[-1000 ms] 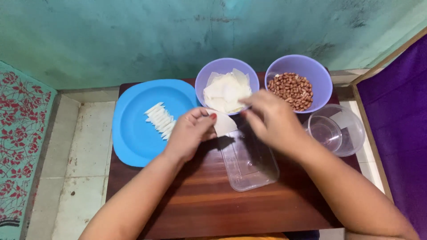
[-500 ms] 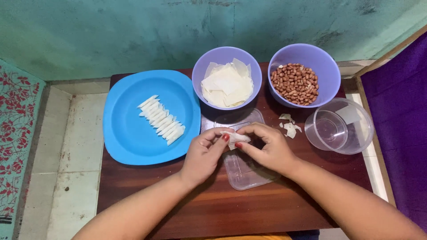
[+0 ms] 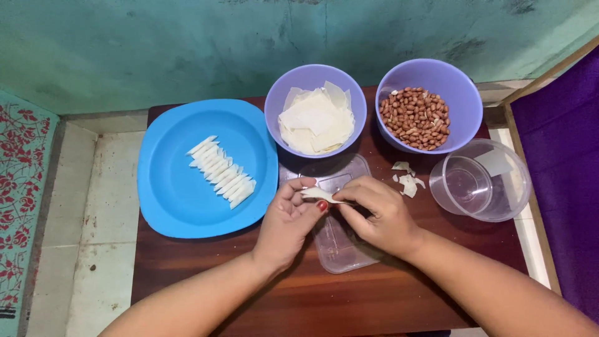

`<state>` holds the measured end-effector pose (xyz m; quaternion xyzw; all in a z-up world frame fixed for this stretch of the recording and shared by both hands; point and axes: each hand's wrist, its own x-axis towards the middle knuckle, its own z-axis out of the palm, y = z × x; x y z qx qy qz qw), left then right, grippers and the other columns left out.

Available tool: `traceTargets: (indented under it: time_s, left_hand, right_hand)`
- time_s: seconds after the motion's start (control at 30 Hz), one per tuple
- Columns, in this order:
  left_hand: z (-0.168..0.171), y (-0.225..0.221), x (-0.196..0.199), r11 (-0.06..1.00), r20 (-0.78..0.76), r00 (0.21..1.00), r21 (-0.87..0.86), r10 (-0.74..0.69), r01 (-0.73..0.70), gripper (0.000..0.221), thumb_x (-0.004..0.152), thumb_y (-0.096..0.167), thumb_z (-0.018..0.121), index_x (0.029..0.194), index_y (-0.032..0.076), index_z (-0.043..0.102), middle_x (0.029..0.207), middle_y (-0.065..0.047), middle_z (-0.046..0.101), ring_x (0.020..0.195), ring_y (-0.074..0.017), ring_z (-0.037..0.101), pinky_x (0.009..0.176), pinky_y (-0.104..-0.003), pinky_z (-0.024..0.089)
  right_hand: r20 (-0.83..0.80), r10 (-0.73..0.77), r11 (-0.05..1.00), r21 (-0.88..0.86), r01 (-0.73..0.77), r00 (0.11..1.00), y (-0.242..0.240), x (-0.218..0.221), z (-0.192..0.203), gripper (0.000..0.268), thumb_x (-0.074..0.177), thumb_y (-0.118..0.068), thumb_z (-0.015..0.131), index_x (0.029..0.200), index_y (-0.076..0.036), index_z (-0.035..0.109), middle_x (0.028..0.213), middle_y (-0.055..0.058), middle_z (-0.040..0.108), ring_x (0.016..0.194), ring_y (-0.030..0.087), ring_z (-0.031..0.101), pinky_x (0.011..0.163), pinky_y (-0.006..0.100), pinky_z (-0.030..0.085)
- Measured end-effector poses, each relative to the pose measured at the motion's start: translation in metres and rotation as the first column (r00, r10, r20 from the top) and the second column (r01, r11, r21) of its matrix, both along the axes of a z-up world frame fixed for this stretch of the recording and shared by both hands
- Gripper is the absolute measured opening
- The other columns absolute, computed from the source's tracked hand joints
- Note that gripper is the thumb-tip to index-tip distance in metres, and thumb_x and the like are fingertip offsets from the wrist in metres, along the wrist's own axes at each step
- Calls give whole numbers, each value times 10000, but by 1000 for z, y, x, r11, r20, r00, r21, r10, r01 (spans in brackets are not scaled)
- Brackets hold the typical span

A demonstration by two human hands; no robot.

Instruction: Manually assembling peanut rolls by placing a peanut on a small wrapper and rolling it up.

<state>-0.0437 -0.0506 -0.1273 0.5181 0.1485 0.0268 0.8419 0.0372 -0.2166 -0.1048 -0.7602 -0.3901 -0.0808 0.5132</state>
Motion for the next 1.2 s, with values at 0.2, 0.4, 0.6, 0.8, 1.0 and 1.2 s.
traceTargets:
  time_s: [0.2,0.4,0.6,0.8,1.0,1.2]
  left_hand:
    - [-8,3,2,1000,4,1000,4,19,-19,487,846,-27,791,1268,11,551,973,-120,720,884,-160,752,827,-283,620]
    - [9,2,0,999,-20,999,-6,39,-39,444,855,-23,781,1248,7,577,936,-135,743,866,-181,763,797,-291,638]
    - [4,3,1,999,-54,998,1,39,-39,398,852,-16,788,1205,25,609,928,-131,764,841,-162,762,786,-278,643]
    - [-2,3,1,1000,-63,998,15,21,-20,391,827,-20,816,1170,19,631,897,-124,764,802,-135,745,779,-269,636]
    - [0,4,1,998,-43,999,65,-4,7,401,810,-29,829,1158,5,632,893,-134,764,809,-140,737,781,-272,628]
    - [0,3,0,994,-5,1000,107,-18,18,438,817,-21,825,1202,13,619,886,-126,773,826,-116,718,807,-257,617]
  right_hand:
    - [16,97,995,-12,-96,995,1,0,8,109,865,-79,736,964,-84,782,840,100,738,748,333,726,669,406,583]
    - [-103,137,991,12,-137,985,0,-1,12,218,785,-151,858,968,-78,764,867,88,753,756,277,744,685,378,586]
    - [-193,151,989,39,-146,970,-4,3,7,229,771,-160,878,945,-67,762,816,77,754,708,240,737,643,348,591]
    - [-311,170,985,86,-150,935,-7,5,3,233,753,-82,870,953,-40,758,746,83,735,669,199,714,612,299,605]
    - [-401,216,976,110,-187,890,-8,7,0,203,755,-13,822,948,-14,760,748,97,762,676,177,726,607,282,619]
    - [-405,159,987,36,-158,900,-9,8,8,162,800,-12,760,957,-24,795,692,112,768,617,180,705,577,332,597]
